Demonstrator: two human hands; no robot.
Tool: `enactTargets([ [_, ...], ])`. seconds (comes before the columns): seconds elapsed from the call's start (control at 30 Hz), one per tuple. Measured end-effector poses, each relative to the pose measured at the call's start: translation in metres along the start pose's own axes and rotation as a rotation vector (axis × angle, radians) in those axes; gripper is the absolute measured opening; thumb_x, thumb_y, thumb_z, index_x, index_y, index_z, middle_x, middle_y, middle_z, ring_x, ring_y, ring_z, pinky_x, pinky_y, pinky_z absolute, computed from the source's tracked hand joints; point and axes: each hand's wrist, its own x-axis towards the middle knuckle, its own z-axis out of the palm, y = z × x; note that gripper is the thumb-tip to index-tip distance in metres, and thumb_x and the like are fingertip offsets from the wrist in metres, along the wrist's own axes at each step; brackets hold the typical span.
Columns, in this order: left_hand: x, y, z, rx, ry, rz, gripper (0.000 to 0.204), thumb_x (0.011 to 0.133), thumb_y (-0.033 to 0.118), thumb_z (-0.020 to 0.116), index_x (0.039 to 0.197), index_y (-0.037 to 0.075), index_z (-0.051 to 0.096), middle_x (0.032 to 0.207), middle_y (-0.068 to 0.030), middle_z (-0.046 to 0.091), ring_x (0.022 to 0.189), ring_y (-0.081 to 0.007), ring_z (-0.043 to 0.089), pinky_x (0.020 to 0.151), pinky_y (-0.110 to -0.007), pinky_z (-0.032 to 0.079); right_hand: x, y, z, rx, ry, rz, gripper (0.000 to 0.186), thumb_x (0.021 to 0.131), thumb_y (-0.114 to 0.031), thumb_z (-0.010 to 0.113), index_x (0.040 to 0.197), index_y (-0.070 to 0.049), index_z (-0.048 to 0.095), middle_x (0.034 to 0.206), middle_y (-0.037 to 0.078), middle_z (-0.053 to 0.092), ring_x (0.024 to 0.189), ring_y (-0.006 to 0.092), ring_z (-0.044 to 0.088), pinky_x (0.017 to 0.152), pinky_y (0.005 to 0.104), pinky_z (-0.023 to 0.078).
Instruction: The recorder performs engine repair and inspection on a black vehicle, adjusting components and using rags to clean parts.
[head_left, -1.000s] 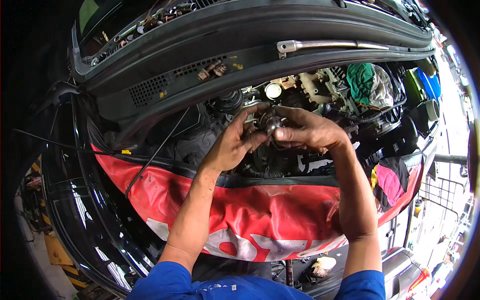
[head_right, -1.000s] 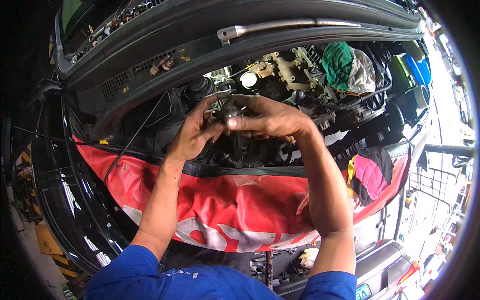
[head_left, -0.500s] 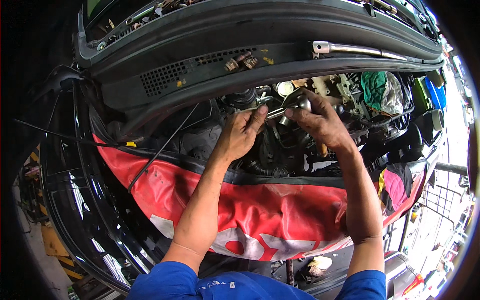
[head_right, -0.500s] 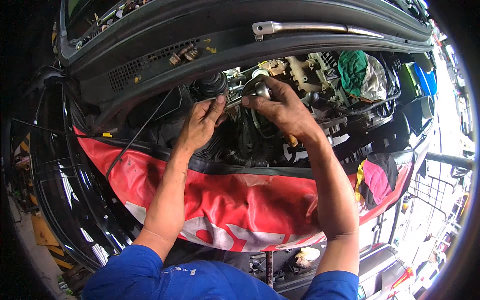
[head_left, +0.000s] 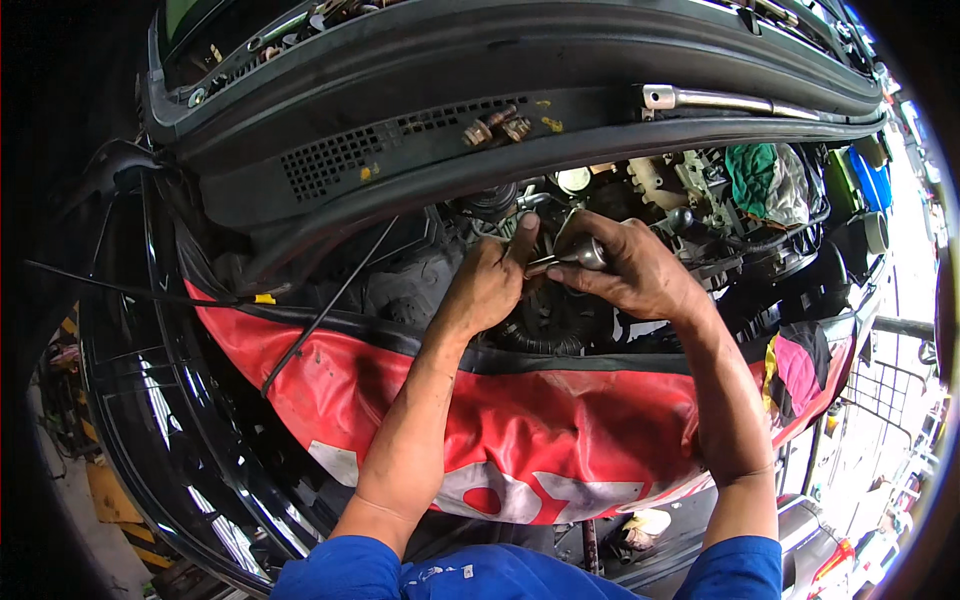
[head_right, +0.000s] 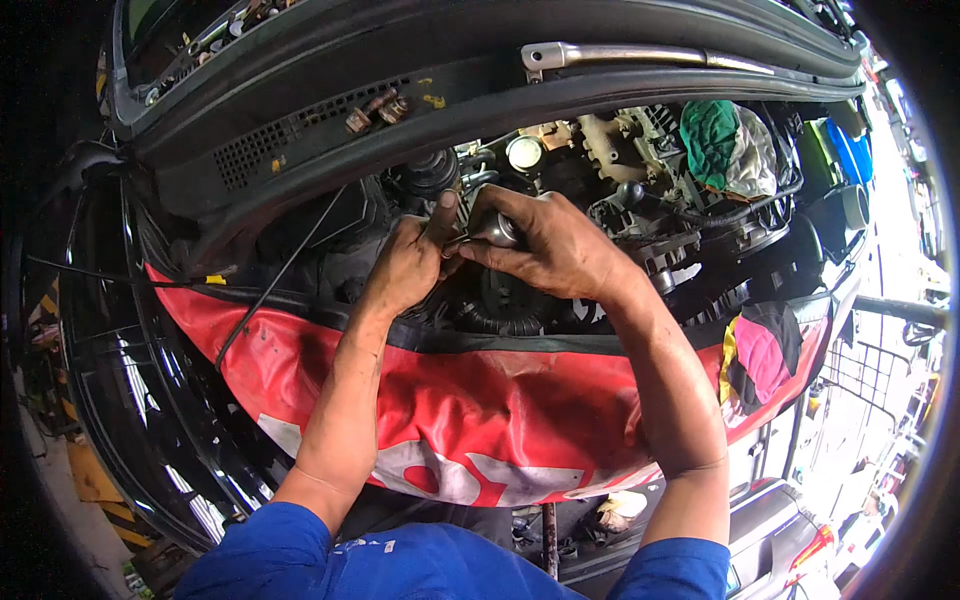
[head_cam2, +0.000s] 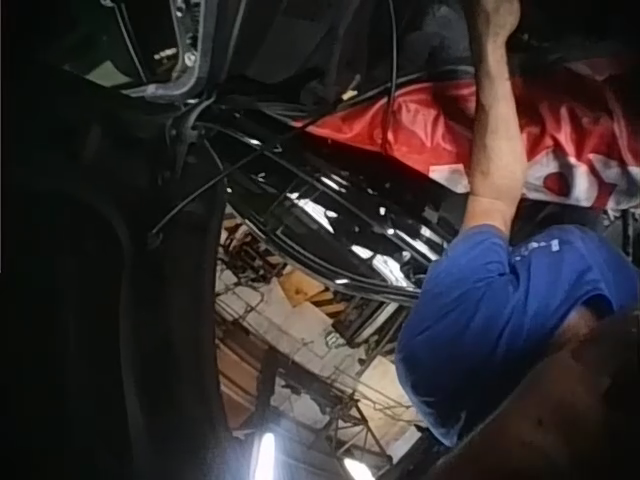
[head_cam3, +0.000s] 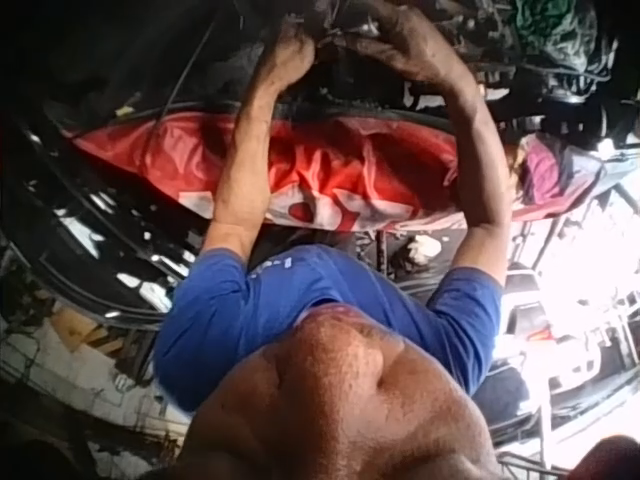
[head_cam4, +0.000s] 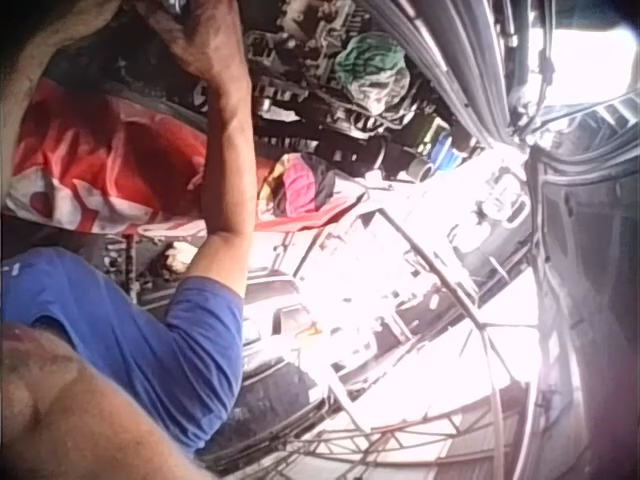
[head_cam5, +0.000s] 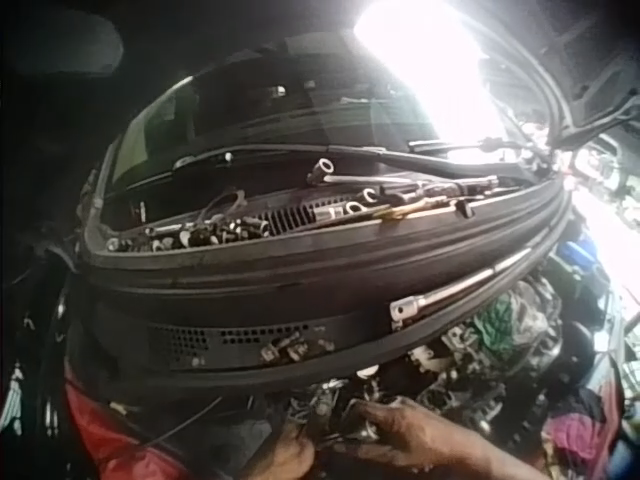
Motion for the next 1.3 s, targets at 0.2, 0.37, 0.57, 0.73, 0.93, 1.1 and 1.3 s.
enactTargets([
  [0.2,0.006,-0.005,0.004,-0.085,0.044,-0.088,0.075,0.098,0.063,0.038,0.059,0.002,0.056,0.051,-0.0042,0.050,0.053,-0.0139,0.051,0.054,-0.035,0.040,-0.009,0.030,-0.032,0.140,-0.227,0.306,0.079,0.086,-0.040,0.074,0.139,0.006,0.039,0.115,0.014,0.062,0.107,0.0220,0.057,0.098,0.0345,0.043],
  [0.37,0.010,-0.009,0.006,-0.235,0.193,-0.056,0.063,0.099,0.058,0.040,0.075,0.003,0.062,0.065,-0.0018,0.058,0.061,-0.0101,0.053,0.057,-0.030,0.041,-0.027,0.048,-0.079,0.261,-0.158,0.391,0.051,0.088,-0.034,0.072,0.119,0.005,0.059,0.078,0.002,0.057,0.069,0.0089,0.052,0.057,0.0247,0.041],
  [0.57,0.018,-0.023,0.028,0.167,0.319,0.255,0.063,0.102,0.052,0.036,0.132,0.000,0.053,0.128,-0.0154,0.059,0.119,-0.0288,0.054,0.106,-0.036,0.036,-0.035,0.056,-0.085,0.241,0.182,0.395,0.059,0.087,-0.042,0.071,0.123,0.002,0.061,0.100,0.011,0.067,0.084,0.0161,0.060,0.072,0.0280,0.046],
  [0.73,0.036,-0.021,0.047,-0.102,0.190,-0.026,0.060,0.103,0.048,0.035,0.126,-0.003,0.055,0.113,-0.0166,0.064,0.106,-0.0277,0.061,0.093,-0.038,0.045,-0.027,0.066,-0.095,0.124,0.246,0.229,0.070,0.088,-0.041,0.069,0.130,0.011,0.051,0.122,0.026,0.061,0.116,0.0286,0.058,0.098,0.0351,0.042],
  [0.93,0.148,-0.040,0.059,0.288,0.110,0.220,0.045,0.102,0.033,0.043,0.124,-0.005,0.054,0.116,-0.0235,0.063,0.105,-0.0363,0.062,0.095,-0.041,0.045,-0.016,0.096,-0.088,-0.001,0.511,0.210,0.045,0.093,-0.032,0.064,0.119,0.005,0.060,0.106,0.024,0.067,0.100,0.0329,0.065,0.086,0.0382,0.048],
  [1.1,0.232,-0.083,0.061,1.109,-0.158,0.315,0.037,0.089,0.024,0.061,0.111,-0.006,0.060,0.111,-0.0299,0.062,0.105,-0.0425,0.061,0.092,-0.048,0.047,-0.016,0.114,-0.095,0.024,0.643,0.155,0.037,0.093,-0.029,0.063,0.116,0.000,0.063,0.104,0.023,0.067,0.098,0.0374,0.064,0.084,0.0410,0.048],
  [1.3,0.263,-0.095,0.056,1.164,-0.070,0.172,0.025,0.087,0.020,0.057,0.096,-0.002,0.065,0.102,-0.0260,0.066,0.098,-0.0432,0.064,0.086,-0.051,0.049,-0.023,0.119,-0.107,0.103,0.717,0.194,0.039,0.093,-0.030,0.063,0.114,0.003,0.062,0.102,0.023,0.068,0.095,0.0333,0.066,0.083,0.0389,0.049],
])
